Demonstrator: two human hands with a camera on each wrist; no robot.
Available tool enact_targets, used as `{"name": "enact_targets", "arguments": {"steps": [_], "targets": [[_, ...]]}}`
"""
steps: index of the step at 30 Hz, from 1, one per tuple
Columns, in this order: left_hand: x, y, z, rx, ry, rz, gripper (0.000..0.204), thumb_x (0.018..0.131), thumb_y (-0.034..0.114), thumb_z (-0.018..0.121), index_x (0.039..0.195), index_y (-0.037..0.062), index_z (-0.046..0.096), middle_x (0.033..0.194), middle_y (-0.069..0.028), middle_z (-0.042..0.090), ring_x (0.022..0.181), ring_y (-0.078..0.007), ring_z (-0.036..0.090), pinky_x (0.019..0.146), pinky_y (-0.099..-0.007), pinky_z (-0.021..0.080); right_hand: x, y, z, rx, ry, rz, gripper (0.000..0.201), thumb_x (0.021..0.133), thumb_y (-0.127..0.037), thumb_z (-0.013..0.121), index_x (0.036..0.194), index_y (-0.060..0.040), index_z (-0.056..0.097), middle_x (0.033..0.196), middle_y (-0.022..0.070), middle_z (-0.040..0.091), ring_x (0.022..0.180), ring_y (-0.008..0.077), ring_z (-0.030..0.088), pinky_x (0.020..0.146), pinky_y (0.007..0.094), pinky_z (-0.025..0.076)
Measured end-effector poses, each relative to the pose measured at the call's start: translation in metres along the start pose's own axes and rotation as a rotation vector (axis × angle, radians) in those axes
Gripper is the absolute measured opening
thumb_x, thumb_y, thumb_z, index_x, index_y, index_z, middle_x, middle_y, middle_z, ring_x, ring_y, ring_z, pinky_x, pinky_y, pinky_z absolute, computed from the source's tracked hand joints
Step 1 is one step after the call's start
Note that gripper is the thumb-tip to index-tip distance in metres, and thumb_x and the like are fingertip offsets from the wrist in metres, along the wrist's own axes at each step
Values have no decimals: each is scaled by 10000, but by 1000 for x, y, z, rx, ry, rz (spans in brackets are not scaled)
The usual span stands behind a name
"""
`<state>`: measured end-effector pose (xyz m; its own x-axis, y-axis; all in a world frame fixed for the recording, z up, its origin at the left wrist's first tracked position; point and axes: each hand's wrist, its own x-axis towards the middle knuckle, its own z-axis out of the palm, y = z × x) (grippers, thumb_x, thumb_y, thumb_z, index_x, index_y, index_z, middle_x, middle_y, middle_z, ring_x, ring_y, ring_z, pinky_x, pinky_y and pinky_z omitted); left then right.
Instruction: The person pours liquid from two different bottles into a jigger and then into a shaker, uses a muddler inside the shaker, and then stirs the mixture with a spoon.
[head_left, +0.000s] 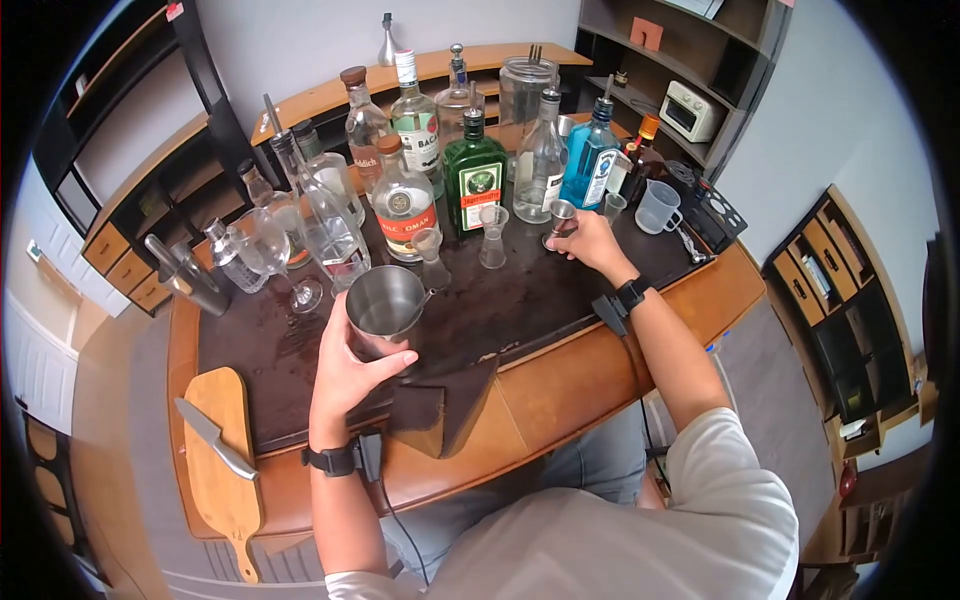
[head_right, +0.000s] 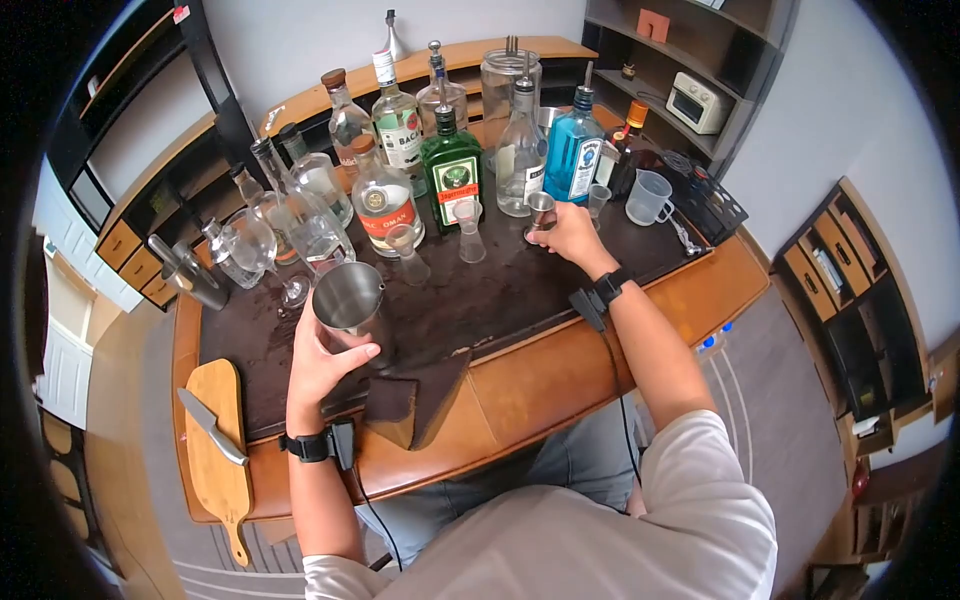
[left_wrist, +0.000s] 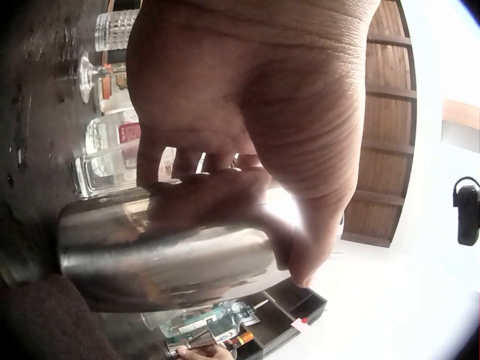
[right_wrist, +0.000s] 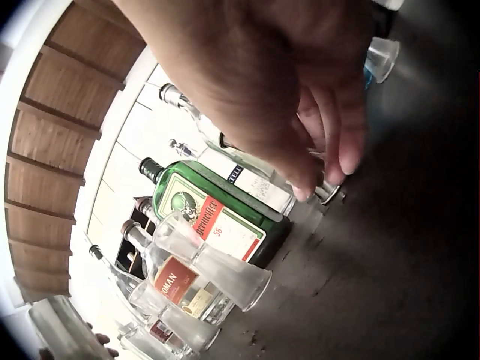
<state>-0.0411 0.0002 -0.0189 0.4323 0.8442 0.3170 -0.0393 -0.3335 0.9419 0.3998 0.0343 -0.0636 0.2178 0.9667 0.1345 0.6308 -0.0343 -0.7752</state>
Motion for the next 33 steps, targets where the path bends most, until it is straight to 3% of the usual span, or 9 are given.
{"name": "enact_targets", "arguments": {"steps": [5, 7, 9, 13, 14, 20, 23, 28, 33], "targets": [[-1, 2, -1, -21, 4, -37, 835, 731, -33, 934, 1434, 14, 485, 1136, -80, 703, 884, -121, 726, 786, -265, 604, -33, 17, -30, -182, 136, -226, 284, 820, -148, 918, 969, 37, 762, 851, 140, 791, 619, 183, 736, 548, 331, 577], [-1, 2, 0, -20, -6, -27, 840, 729, -38, 933, 1437, 18, 484, 1154, -83, 699, 898, -123, 725, 793, -262, 602, -44, 15, -57, -215, 75, 82, 275, 823, -172, 923, 865, 37, 749, 723, 115, 749, 549, 187, 706, 518, 338, 564], [-1, 4, 2, -51, -6, -34, 846, 732, -42, 931, 1445, 19, 480, 1170, -86, 694, 899, -124, 721, 806, -265, 606, -46, 24, -75, -271, 152, 157, 285, 826, -178, 926, 839, 32, 733, 631, 91, 700, 506, 181, 684, 488, 335, 548], [-1, 1, 0, -54, -21, -34, 858, 739, -46, 923, 1465, 21, 471, 1237, -94, 672, 954, -128, 707, 839, -274, 617, -23, 71, -77, -462, 299, -20, 523, 818, -348, 941, 1098, 43, 737, 769, 97, 746, 662, 193, 721, 647, 353, 582], [0, -3, -2, -28, -24, -23, 867, 743, -38, 923, 1478, 22, 467, 1289, -97, 652, 1015, -131, 690, 859, -279, 619, -16, 69, -75, -396, 266, 78, 645, 795, -400, 947, 1203, 41, 715, 797, 114, 754, 749, 220, 741, 735, 382, 584], [-1, -5, -7, -2, -29, -47, 860, 748, -20, 928, 1478, 24, 475, 1326, -82, 638, 1053, -136, 678, 868, -289, 618, -9, 58, -69, -248, 192, 47, 293, 805, -281, 925, 925, -38, 813, 758, 62, 756, 733, 143, 736, 705, 312, 566], [-1, -6, -5, -15, -37, -51, 866, 747, -22, 927, 1482, 26, 473, 1342, -80, 633, 1080, -131, 667, 867, -289, 618, -31, 42, -59, -181, -15, -17, 236, 792, -243, 922, 919, -72, 823, 749, 36, 749, 706, 131, 715, 683, 307, 551], [-2, -7, -4, -20, -20, -59, 881, 742, -19, 932, 1491, 30, 471, 1349, -73, 628, 1116, -132, 654, 867, -289, 618, -59, 10, -43, -214, -120, -103, 326, 781, -235, 931, 1028, -73, 793, 785, 51, 761, 734, 153, 726, 704, 336, 561], [-1, -7, -5, -16, -18, -69, 887, 738, 0, 942, 1493, 35, 478, 1336, -70, 630, 1116, -138, 658, 867, -289, 618, -56, 14, -87, -160, -121, -160, 429, 793, -77, 900, 1182, -5, 734, 778, 37, 763, 775, 138, 730, 743, 314, 571]]}}
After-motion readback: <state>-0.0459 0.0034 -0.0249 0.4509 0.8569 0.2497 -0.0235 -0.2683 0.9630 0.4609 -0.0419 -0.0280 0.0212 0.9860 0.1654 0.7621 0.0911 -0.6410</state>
